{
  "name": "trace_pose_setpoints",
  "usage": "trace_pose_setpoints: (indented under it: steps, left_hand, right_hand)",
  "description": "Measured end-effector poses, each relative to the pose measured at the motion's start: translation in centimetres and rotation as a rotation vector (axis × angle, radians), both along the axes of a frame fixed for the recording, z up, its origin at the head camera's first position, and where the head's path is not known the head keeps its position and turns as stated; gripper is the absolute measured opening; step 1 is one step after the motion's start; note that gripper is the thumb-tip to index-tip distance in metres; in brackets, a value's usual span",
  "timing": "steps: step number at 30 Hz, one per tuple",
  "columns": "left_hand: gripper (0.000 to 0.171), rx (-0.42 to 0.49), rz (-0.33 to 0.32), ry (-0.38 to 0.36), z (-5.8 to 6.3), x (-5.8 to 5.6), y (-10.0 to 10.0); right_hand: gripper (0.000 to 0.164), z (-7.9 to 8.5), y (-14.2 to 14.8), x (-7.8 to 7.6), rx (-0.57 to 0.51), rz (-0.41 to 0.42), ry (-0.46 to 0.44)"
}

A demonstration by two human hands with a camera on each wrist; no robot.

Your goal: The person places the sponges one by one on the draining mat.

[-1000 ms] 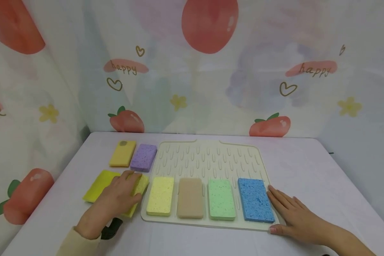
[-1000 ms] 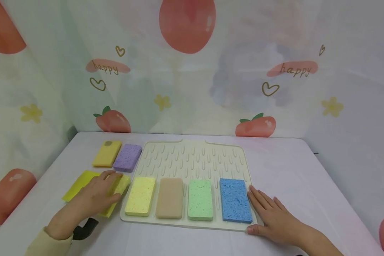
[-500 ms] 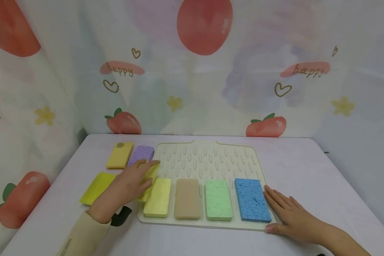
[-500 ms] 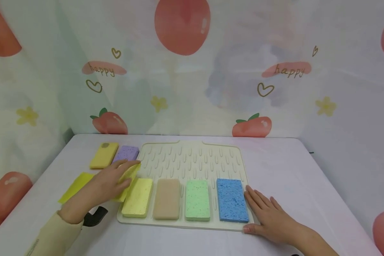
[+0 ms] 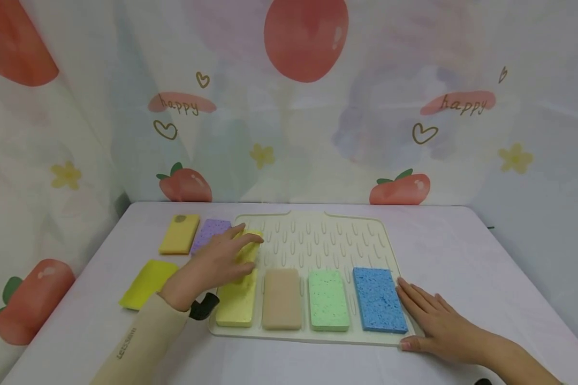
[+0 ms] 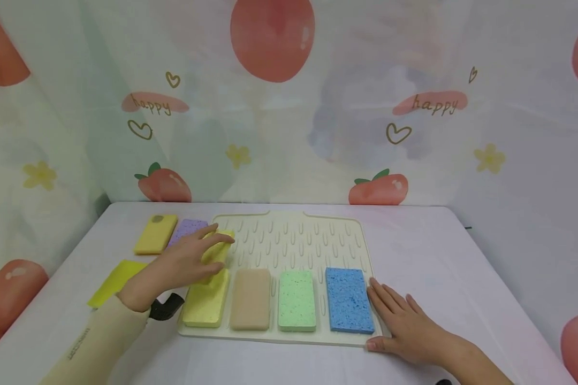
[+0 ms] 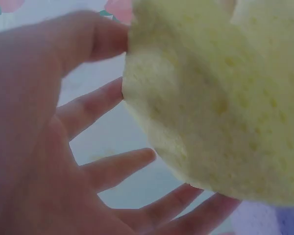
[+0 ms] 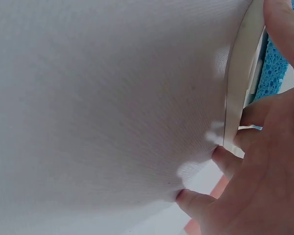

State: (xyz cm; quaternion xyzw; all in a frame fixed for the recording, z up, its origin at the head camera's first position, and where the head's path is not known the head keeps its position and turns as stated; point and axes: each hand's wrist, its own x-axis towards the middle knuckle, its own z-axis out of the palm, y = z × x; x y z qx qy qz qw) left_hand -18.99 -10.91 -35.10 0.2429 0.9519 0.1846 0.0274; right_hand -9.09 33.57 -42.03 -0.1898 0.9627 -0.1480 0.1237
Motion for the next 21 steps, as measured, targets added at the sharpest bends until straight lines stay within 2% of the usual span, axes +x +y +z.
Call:
trace_pose_setpoints:
  steps: [7, 12, 16, 21]
  left_hand:
    - [0.073, 0.004, -0.068, -0.082, 1.0, -1.3, 2.2]
    - [0.099, 0.027, -0.058, -0.165, 1.6, -2.0, 3.6]
    - [0.108, 0.049, -0.064, -0.167, 1.5, -2.5, 4.6]
    - [0.103, 0.050, -0.086, -0.106, 1.2, -3.1, 5.9]
  right_hand:
    - [0.103, 0.0, 0.1, 0.1, -0.003, 0.015, 0.021]
    - [0.103, 0.1, -0.1, 0.0, 0.000, 0.026, 0.007]
    - [0.103, 0.2, -0.1, 0.0, 0.004, 0.028, 0.005]
    - [0.103, 0.3, 0.0, 0.1, 0.004, 0.028, 0.007]
